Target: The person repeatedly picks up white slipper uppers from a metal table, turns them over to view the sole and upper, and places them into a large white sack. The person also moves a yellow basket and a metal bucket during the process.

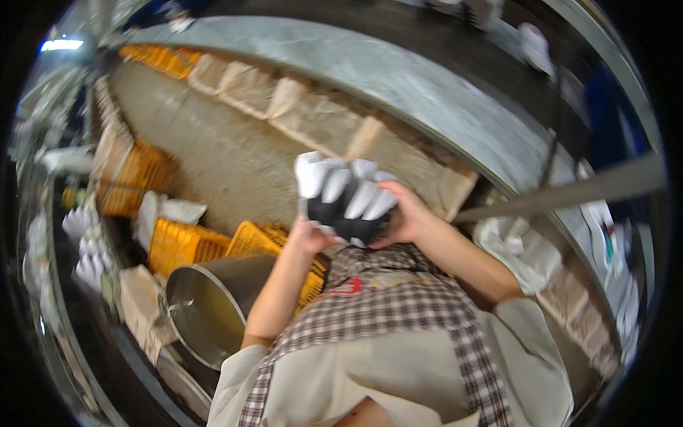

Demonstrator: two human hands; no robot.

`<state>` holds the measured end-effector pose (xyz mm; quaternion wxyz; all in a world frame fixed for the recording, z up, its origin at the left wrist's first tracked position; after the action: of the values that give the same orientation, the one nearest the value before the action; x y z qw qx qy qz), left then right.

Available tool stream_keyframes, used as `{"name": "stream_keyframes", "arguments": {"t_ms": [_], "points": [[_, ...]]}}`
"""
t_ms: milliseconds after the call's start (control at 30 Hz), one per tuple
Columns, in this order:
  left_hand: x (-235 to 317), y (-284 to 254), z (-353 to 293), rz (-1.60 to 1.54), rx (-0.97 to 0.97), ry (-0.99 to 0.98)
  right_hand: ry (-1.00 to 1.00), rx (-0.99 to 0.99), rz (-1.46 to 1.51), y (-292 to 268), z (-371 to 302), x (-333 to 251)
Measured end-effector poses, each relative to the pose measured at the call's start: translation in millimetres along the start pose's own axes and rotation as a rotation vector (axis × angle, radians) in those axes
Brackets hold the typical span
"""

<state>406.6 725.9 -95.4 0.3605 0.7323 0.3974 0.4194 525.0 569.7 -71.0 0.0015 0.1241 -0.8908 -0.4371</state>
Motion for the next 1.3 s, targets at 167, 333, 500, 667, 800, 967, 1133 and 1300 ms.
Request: {"name": "stream_keyframes", "arguments": {"t_ms": [167, 333, 500, 667, 800, 967, 1133, 1300], "points": [[13.6, 34.3, -4.7, 0.016, -0.028, 0.328, -0.346, -0.097, -0.206, 18.8, -4.0, -5.3], [39.3, 67.6, -5.0, 0.224, -0.152, 0.470, -0.571, -0.202, -0.315, 37.3, -23.6, -18.1], [47.4, 101.2, 27.1, 0.308, -0.350, 0.470, -0.721, -0.121, -0.304, 25.8, -49.1, -38.8], [48.8, 120.2, 82.9, 0.445, -0.299, 0.415, -0.872, -0.019, -0.386, -9.6, -70.3, -66.0], [42.0, 151.8, 138.3, 0.578, -0.324, 0.340, -0.983, 0.034, -0.297, -37.4, -85.4, -86.2], [35.4, 186.7, 204.9, 0.603, -0.300, 0.179, -1.185, 0.228, -0.430, -72.7, -112.8, -122.7], [25.8, 198.8, 246.4, 0.803, -0.148, 0.048, -1.104, 0.617, -0.745, -107.6, -134.8, -145.7], [23.7, 211.3, 263.3, 0.878, -0.414, 0.146, -1.078, 0.834, -0.790, -115.5, -141.4, -155.8]]}}
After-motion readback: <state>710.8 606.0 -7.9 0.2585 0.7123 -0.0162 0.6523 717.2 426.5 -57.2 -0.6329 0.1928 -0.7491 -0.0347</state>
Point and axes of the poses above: each hand's wrist, its own z-axis towards the middle knuckle, its own y-axis out of the palm, x = y × z, the point moved 2 cm from there along z, towards the middle knuckle, and after that the axes turned 14 degrees about -x, right-handed, at the moved point
